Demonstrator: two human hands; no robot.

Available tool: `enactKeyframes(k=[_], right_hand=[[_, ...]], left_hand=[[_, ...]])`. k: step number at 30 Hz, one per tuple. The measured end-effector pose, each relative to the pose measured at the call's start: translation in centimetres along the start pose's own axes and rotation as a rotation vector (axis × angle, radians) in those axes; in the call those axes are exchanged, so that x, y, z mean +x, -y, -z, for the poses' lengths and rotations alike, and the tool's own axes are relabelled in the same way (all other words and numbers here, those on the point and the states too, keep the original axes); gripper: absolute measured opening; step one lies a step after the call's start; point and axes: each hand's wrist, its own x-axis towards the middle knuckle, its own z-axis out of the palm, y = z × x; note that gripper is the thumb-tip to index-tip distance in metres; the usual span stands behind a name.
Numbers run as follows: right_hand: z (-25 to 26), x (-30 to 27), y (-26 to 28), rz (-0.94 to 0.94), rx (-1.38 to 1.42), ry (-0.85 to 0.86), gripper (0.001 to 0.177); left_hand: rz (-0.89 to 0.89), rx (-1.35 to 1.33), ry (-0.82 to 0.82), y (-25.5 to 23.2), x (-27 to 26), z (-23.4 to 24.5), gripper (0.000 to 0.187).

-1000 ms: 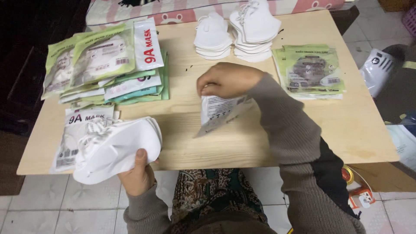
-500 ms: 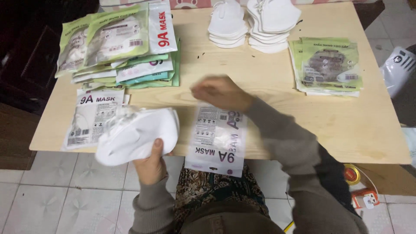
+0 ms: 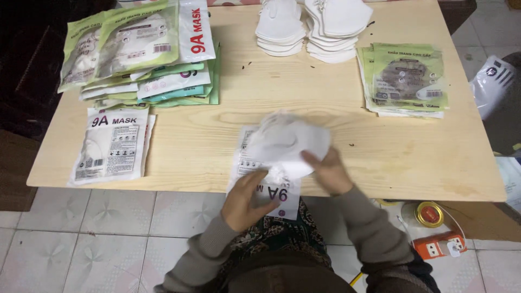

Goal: Packaging individual face masks into plastic bags

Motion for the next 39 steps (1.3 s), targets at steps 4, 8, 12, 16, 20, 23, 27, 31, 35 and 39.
enactKeyframes(k=[4, 8, 12, 16, 20, 23, 27, 31, 35, 39], right_hand=[[4.4, 1.3, 1.2, -0.011, -0.151, -0.115, 0.049], [7.6, 3.0, -2.8, 0.028, -0.126, -0.210, 0.049], [9.0, 4.1, -6.2, 0.073, -0.048, -0.285, 0.055], [11.1, 5.2, -8.1, 0.032, -0.074, -0.216, 0.054], [11.1, 5.1, -8.1, 0.148, -0.041, -0.100, 0.055], [10.1, 4.4, -7.0, 0.135, -0.036, -0.141, 0.057], [9.4, 4.1, -6.4, 0.121, -0.049, -0.224, 0.052], [9.7, 4.1, -6.4, 0.136, -0.080, -0.203, 0.054], [9.2, 3.4, -4.9, 0.117, -0.087, -0.236, 0.053], [8.8, 3.1, -4.1, 0.064, -0.125, -0.236, 0.052]], left_hand=[[-0.154, 0.356, 0.180, 2.7, -1.7, 1.8, 0.076], [-0.277, 0.523, 0.258, 5.8, -2.2, 1.2, 0.073], [-0.328, 0.726, 0.315, 6.3, -2.5, 0.7, 0.080], [-0.282, 0.642, 0.437, 3.3, -1.1, 1.9, 0.065], [-0.183, 0.695, 0.184, 3.6, 0.5, 1.0, 0.057], [-0.077, 0.916, -0.043, 4.1, 2.3, -0.6, 0.045], [-0.173, 1.052, -0.361, 7.2, 4.4, -4.4, 0.046], [-0.217, 1.009, -0.283, 6.2, 5.5, -6.7, 0.029], [-0.067, 0.743, -0.084, 8.5, 6.5, -6.7, 0.029], [0.118, 0.572, 0.184, 6.9, 8.4, -4.0, 0.040]])
